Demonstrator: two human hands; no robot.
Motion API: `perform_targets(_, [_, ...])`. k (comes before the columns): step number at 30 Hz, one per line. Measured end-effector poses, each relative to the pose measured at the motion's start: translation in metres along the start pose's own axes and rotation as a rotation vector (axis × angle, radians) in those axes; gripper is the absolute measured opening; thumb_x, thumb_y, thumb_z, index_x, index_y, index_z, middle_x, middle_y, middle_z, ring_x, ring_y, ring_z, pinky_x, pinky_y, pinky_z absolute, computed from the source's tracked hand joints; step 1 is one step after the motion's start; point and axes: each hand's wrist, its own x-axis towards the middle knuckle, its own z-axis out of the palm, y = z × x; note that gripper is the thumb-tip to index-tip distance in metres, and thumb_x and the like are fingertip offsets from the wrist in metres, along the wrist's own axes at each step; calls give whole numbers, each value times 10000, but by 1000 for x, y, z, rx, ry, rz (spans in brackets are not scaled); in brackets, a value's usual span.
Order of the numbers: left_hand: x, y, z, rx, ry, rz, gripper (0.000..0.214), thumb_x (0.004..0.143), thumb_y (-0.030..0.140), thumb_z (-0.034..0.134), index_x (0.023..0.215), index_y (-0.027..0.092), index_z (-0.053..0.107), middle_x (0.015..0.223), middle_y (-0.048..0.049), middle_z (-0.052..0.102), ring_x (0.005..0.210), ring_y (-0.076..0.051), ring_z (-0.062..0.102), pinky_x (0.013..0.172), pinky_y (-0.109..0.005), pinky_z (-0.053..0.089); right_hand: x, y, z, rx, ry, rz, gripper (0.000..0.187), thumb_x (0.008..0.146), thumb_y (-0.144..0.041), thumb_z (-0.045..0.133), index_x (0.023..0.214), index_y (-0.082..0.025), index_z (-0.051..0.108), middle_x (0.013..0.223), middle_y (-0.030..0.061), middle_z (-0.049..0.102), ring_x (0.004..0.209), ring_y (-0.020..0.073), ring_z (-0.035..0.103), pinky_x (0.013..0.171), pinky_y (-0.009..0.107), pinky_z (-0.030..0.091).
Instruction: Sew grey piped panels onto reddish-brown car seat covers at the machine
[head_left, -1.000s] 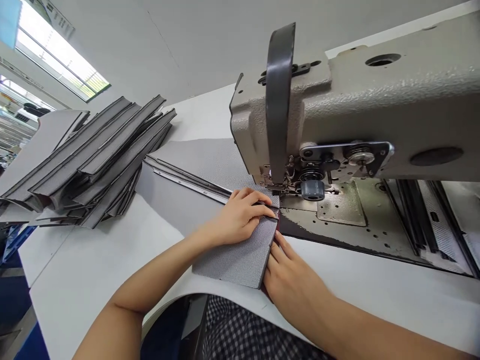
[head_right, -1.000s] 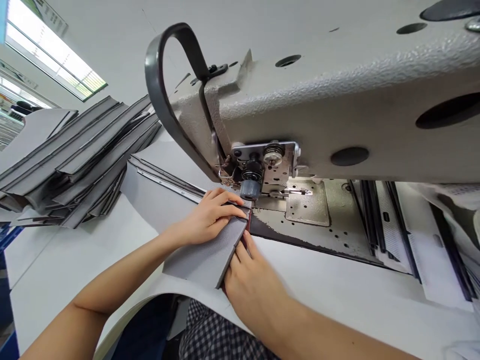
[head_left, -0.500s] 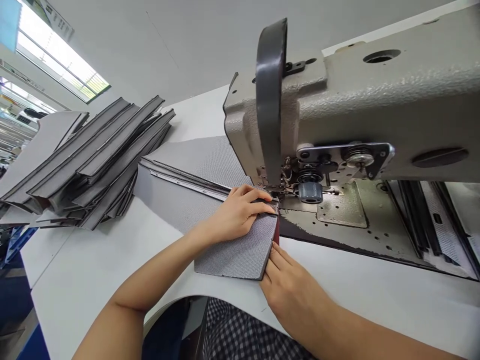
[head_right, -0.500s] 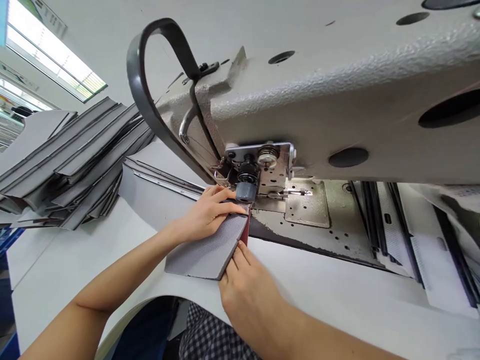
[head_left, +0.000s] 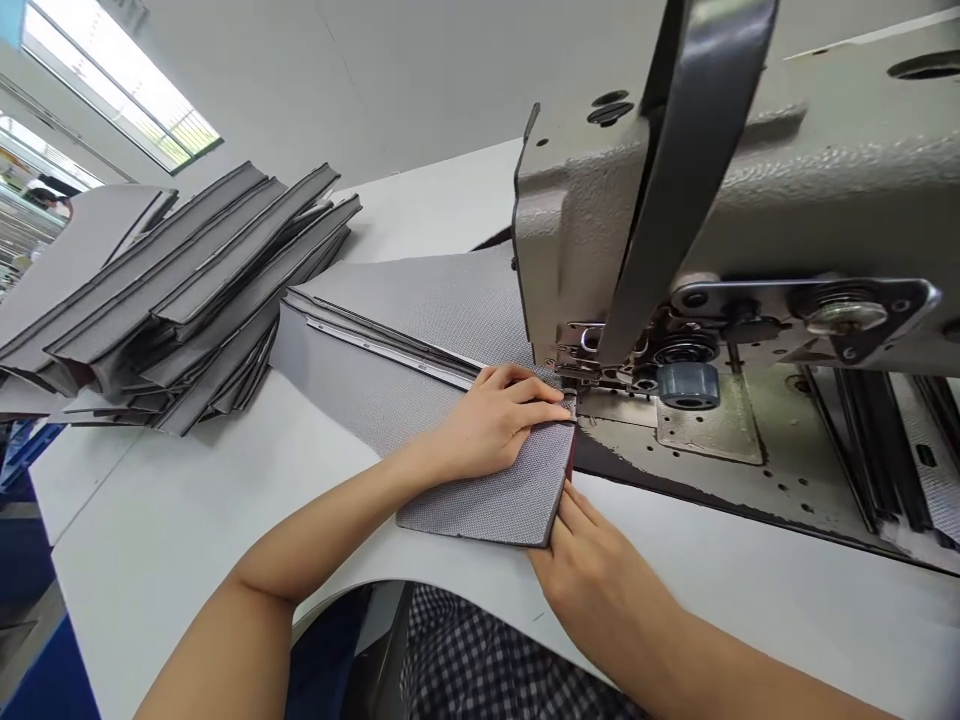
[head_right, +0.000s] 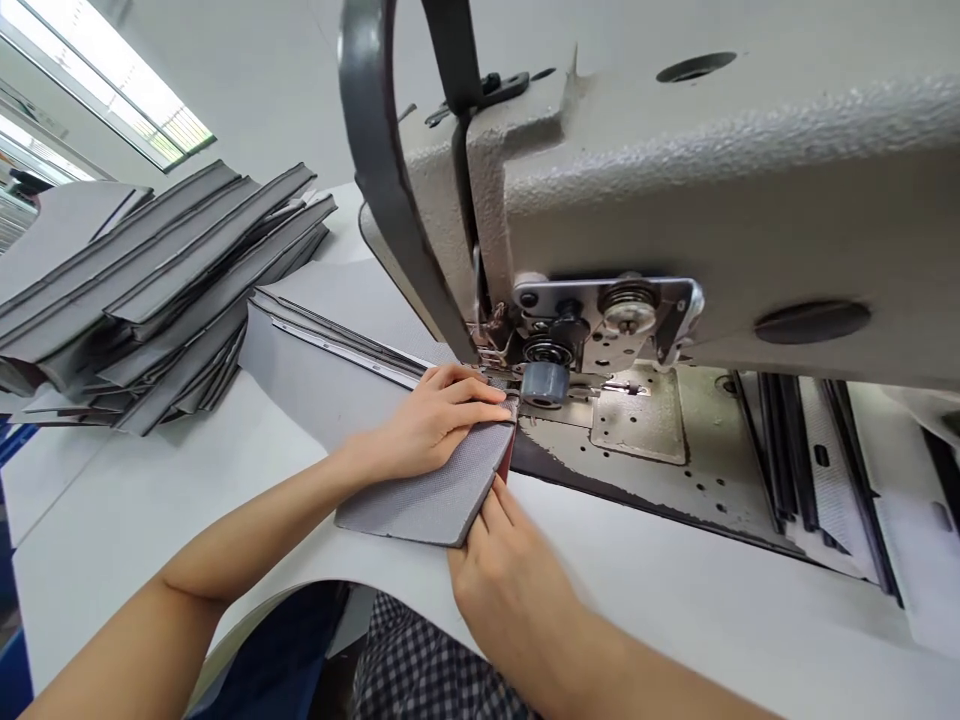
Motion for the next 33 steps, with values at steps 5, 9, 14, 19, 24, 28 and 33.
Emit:
perform_targets(5, [6, -6, 4, 51, 34, 5, 450, 932, 51, 402, 1239, 255, 661, 1272, -13, 640, 1233, -212, 453, 1107, -400, 329, 3, 6, 2, 6, 7, 23, 302, 672, -10, 517, 870, -135, 708, 788, 104, 687, 856, 272, 629, 1033, 447, 439])
perform_targets(9, [7, -7, 2, 113, 10, 17, 455, 941, 64, 398, 1262, 265, 650, 1289, -8, 633, 1232, -225, 437, 1089, -402, 329, 1, 9, 0, 49, -19, 24, 278, 690, -3, 523, 843, -159, 695, 844, 92, 693, 928, 273, 623, 1080, 438, 401])
perform_targets(14, [7, -7, -2, 218, 23, 71, 409, 945, 94, 425, 1250, 243, 653, 1295, -49, 621, 1211, -262, 438, 1015, -420, 344, -2, 5, -2, 86, -14, 30, 181, 731, -43, 533, 735, -188, 641, 833, 92, 673, 935, 256, 608, 1116, 425, 342])
perform_targets(19, [6, -5, -2, 65, -13, 31, 347, 979, 134, 438, 1238, 209, 655, 1211, -51, 645, 1120, -211, 495, 1011, -374, 369, -1, 0, -1, 62, -53, 19, 210, 733, -49, 497, 761, -163, 671, 765, 101, 645, 864, 277, 606, 1080, 483, 364])
perform_targets(24, [11, -8, 2, 150, 28, 39, 340, 971, 138, 462, 1242, 223, 648, 1210, -42, 651, 1117, -227, 499, 964, -384, 383, 1, 2, 4, -3, -106, -14, 319, 714, -23, 498, 933, -95, 718, 884, 139, 680, 948, 318, 626, 1101, 542, 364])
perform_targets(28, [12, -9, 3, 200, 36, 48, 308, 980, 160, 474, 1219, 235, 654, 1193, -33, 662, 1103, -229, 511, 939, -389, 399, 2, 6, 5, 32, -141, -19, 326, 725, -7, 486, 938, -85, 720, 955, 167, 688, 983, 332, 631, 1084, 577, 397])
perform_targets(33, [1, 1, 7, 249, 49, 37, 297, 966, 111, 479, 1170, 237, 653, 1297, -23, 611, 1202, -237, 476, 1005, -398, 396, 1, 35, -20, 568, -133, 121, 391, 823, 8, 410, 997, -174, 710, 978, 77, 720, 978, 185, 664, 905, 302, 559])
